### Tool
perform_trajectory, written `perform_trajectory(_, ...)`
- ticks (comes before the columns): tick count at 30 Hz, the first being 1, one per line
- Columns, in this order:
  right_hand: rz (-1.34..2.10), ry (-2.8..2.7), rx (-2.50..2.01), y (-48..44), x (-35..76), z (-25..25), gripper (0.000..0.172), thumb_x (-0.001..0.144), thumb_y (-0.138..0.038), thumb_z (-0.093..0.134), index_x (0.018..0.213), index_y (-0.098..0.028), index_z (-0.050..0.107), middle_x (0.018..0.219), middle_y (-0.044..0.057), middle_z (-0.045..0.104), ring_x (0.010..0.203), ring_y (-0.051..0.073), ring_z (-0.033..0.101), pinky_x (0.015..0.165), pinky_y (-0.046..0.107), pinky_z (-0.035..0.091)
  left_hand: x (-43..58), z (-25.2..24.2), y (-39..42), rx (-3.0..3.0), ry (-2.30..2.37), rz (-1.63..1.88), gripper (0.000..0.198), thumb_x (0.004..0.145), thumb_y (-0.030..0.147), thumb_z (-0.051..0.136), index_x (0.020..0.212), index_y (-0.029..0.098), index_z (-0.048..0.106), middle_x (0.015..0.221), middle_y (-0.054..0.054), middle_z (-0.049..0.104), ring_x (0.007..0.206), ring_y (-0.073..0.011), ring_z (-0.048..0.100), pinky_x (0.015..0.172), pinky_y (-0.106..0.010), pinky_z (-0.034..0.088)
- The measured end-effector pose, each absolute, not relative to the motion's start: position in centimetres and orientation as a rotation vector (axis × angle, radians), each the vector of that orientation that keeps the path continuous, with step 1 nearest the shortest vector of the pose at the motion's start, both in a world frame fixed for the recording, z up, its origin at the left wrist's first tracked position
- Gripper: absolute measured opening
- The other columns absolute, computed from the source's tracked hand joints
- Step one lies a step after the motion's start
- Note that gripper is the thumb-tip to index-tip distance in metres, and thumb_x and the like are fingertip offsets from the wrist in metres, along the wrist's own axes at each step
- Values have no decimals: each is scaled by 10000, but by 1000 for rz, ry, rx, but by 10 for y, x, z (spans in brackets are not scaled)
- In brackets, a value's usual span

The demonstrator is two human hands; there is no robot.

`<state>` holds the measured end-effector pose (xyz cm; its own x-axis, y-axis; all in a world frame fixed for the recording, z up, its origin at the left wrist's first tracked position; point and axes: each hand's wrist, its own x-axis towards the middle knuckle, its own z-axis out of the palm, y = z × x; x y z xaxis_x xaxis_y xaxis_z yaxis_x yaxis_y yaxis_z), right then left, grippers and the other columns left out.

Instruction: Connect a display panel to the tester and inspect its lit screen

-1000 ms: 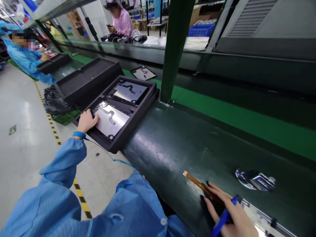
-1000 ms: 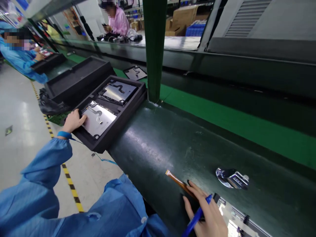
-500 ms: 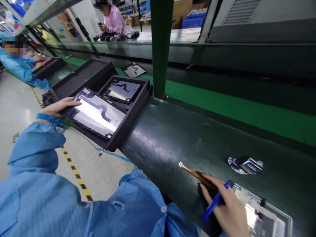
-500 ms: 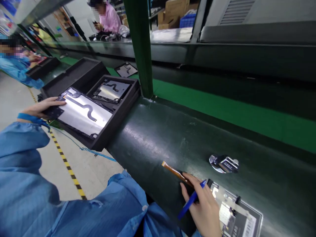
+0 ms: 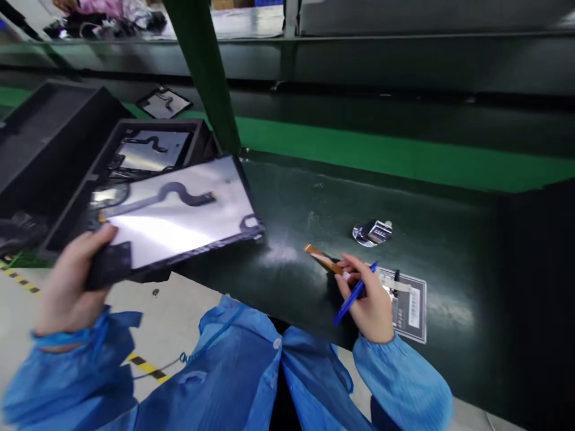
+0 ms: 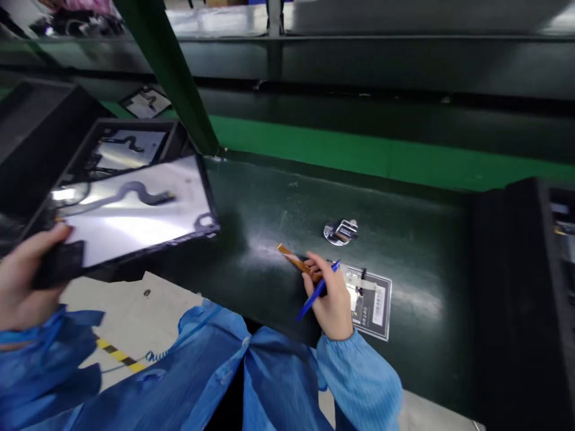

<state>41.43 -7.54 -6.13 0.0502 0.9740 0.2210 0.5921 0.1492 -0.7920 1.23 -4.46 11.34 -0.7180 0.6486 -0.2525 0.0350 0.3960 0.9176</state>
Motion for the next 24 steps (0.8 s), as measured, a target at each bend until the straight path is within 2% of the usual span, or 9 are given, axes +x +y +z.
perform_trajectory(2, 612, -1445, -1533, -75, 416, -59, 429, 916, -350, 616, 1321, -223, 551, 1041, 74, 643, 939, 219, 638, 881, 405, 547, 44, 85, -39, 489, 1858, 1385, 128, 773, 203, 682, 895, 208, 720, 714, 52, 695, 729, -158, 696, 667, -232, 619)
perform_trajectory(5, 650, -1233, -1494, -76, 418, -55, 469, 858, -355, 679, 1288, -221, 548, 941, 39, 586, 846, 191, 607, 774, 348, 545, 83, 44, -30, 420, 1690, 1446, 106, 780, 173, 691, 880, 199, 719, 807, 38, 729, 728, -139, 703, 738, -231, 619)
perform_trajectory(9, 743, -1108, -1434, -79, 421, -52, 405, 827, -367, 707, 1183, -229, 573, 923, 38, 592, 797, 186, 601, 700, 322, 534, 123, 1, -28, 329, 1654, 1517, 115, 828, 196, 651, 928, 219, 703, 993, 8, 747, 955, -171, 722, 880, -271, 595)
perform_trajectory(14, 839, -1051, -1409, -81, 422, -46, 382, 833, -357, 690, 1177, -253, 559, 934, 38, 628, 771, 185, 630, 702, 331, 554, 162, -14, -59, 287, 1522, 1497, 199, 843, 251, 670, 1035, 305, 677, 1225, 18, 707, 1265, -197, 606, 1069, -319, 499)
perform_trajectory(18, 868, -1062, -1369, -83, 421, -42, 390, 890, -351, 644, 1258, -259, 557, 911, 40, 668, 811, 195, 655, 750, 351, 561, 175, -9, -101, 259, 1226, 1153, 186, 803, 233, 703, 978, 298, 701, 1248, -22, 702, 1320, -266, 566, 1108, -437, 478)
perform_trajectory(20, 859, -1085, -1373, -85, 421, -41, 352, 916, -359, 623, 1248, -253, 572, 844, 26, 669, 734, 180, 645, 706, 339, 559, 172, -7, -118, 274, 1101, 912, 134, 818, 248, 695, 948, 268, 719, 1253, -61, 703, 1334, -297, 551, 1104, -478, 479)
perform_trajectory(22, 852, -1100, -1405, -87, 421, -40, 317, 933, -371, 608, 1224, -245, 584, 798, 15, 665, 636, 159, 617, 628, 315, 548, 164, -5, -126, 353, 1010, 713, 164, 871, 296, 662, 1019, 256, 722, 1294, -98, 687, 1323, -315, 560, 1084, -505, 489)
perform_trajectory(24, 846, -1119, -1401, -88, 421, -39, 286, 935, -363, 614, 1193, -242, 596, 806, 15, 679, 589, 143, 602, 579, 293, 540, 154, -1, -126, 491, 971, 511, 300, 927, 377, 610, 1191, 252, 679, 1276, -138, 695, 1209, -321, 646, 1004, -516, 538)
